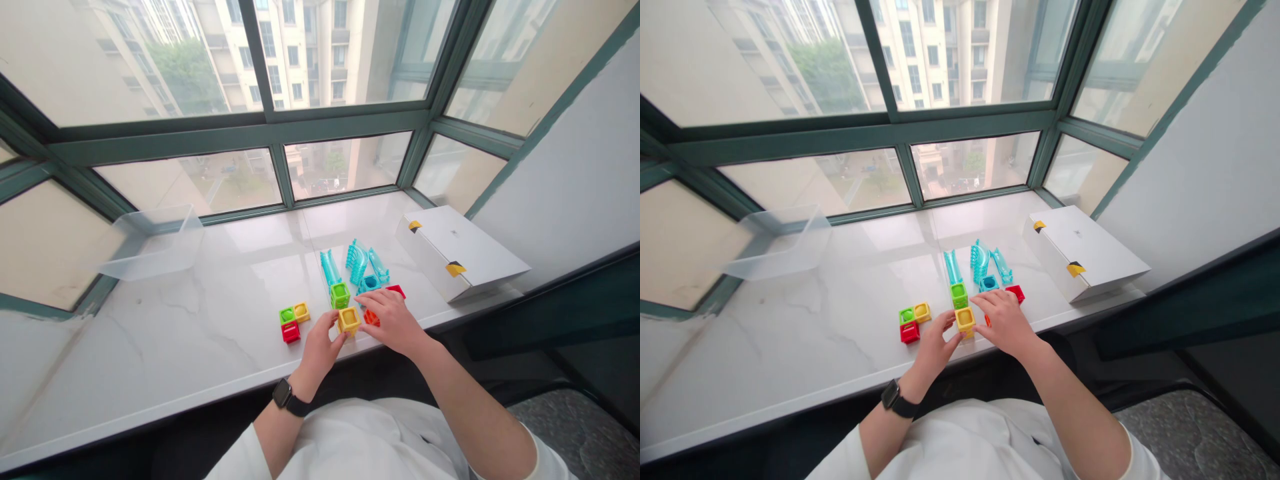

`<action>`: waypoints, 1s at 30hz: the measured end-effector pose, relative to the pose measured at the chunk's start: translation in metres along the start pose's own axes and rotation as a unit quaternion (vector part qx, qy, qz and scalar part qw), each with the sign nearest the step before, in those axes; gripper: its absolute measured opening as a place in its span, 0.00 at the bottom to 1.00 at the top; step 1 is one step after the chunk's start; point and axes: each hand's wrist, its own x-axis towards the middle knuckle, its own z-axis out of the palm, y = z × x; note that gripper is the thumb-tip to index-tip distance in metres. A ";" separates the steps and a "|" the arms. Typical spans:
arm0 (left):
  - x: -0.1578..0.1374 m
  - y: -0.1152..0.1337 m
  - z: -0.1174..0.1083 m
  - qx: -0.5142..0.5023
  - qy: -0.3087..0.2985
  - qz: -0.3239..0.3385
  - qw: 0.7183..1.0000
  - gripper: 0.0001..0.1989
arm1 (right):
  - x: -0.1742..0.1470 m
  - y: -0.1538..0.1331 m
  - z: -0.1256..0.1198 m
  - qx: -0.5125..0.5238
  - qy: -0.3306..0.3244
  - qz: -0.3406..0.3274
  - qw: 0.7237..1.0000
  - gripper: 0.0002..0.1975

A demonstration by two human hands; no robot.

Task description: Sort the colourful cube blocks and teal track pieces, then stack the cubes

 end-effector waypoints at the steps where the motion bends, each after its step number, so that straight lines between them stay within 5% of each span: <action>1: 0.000 -0.001 0.000 0.005 -0.001 -0.001 1.000 0.24 | -0.002 0.001 -0.004 0.008 0.012 0.009 1.000 0.23; 9: -0.001 -0.005 -0.001 0.029 0.000 0.004 1.000 0.26 | -0.021 0.014 -0.014 0.048 0.096 0.073 0.992 0.16; 16: -0.006 -0.009 -0.008 0.035 0.005 0.018 0.999 0.29 | -0.021 0.004 -0.017 0.068 0.133 0.045 0.988 0.14; 24: -0.022 -0.030 -0.080 0.167 0.127 0.038 0.977 0.11 | -0.019 -0.025 -0.026 0.147 0.215 -0.014 0.965 0.13; 27: -0.025 -0.047 -0.110 0.206 0.157 0.020 0.966 0.13 | -0.019 -0.049 -0.021 0.216 0.174 -0.070 0.958 0.13; 30: -0.028 -0.060 -0.126 0.222 0.144 0.006 0.964 0.15 | -0.012 -0.077 -0.005 0.248 0.049 -0.111 0.961 0.12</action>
